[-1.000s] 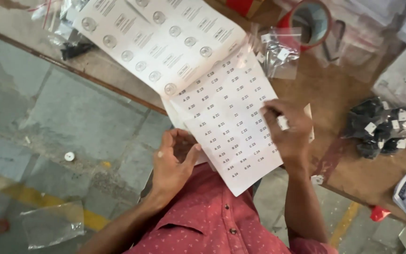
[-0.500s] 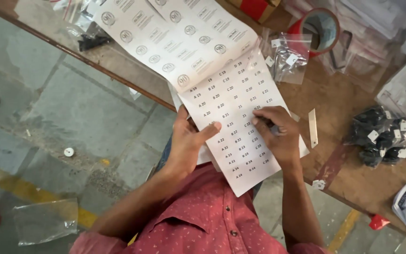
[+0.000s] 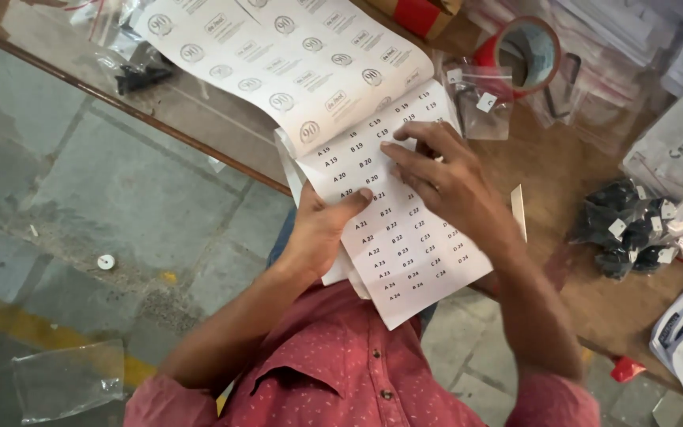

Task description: The person peels small stickers from a sheet and applies them to small black plastic components. The person takes the components from plastic bags, applies a sticker to each, and places the components back into the bags or onto the table.

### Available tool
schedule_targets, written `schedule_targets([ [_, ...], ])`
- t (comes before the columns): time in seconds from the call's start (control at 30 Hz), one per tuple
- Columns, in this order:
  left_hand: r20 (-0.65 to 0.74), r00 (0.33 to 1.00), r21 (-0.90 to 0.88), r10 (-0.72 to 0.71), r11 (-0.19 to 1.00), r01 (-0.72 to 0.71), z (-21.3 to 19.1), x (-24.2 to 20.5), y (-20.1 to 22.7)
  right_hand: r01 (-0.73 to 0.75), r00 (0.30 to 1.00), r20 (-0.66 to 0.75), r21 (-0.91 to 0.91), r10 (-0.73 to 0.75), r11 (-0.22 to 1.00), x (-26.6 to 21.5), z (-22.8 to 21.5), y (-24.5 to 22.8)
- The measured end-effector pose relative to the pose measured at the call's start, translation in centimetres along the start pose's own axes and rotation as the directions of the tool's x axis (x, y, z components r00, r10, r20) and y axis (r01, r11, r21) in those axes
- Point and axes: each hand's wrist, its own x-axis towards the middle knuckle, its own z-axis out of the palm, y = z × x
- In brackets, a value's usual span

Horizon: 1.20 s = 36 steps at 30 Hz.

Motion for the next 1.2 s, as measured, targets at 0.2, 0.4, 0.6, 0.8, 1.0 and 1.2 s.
schedule_targets([
  [0.2,-0.009,0.999,-0.025,-0.050,0.998,0.050,0.3,0.0,0.8,0.179,0.945,0.291,-0.091,-0.146,0.980,2.9,-2.3,-0.3],
  [0.4,0.001,0.998,-0.013,-0.069,0.998,0.069,-0.3,0.3,0.9,0.399,0.853,0.406,-0.099,-0.329,0.912,4.3,-2.5,0.6],
  [0.6,0.035,0.996,-0.091,-0.076,0.993,0.079,-0.4,0.4,1.6,0.558,0.735,0.553,-0.163,-0.394,0.813,5.3,-2.7,0.5],
  [0.8,0.014,0.994,-0.117,-0.106,0.987,0.107,-0.7,0.5,2.0,0.722,0.660,0.478,-0.188,-0.580,0.666,4.3,-2.0,1.9],
  [1.0,-0.017,0.987,-0.121,-0.159,0.980,0.156,-0.4,0.5,2.5,0.499,0.795,0.414,-0.027,-0.444,0.866,4.4,-2.9,1.0],
  [1.2,-0.047,0.987,-0.128,-0.157,0.980,0.150,0.5,0.5,3.0,0.481,0.808,0.375,0.025,-0.455,0.876,4.4,-3.0,0.6],
])
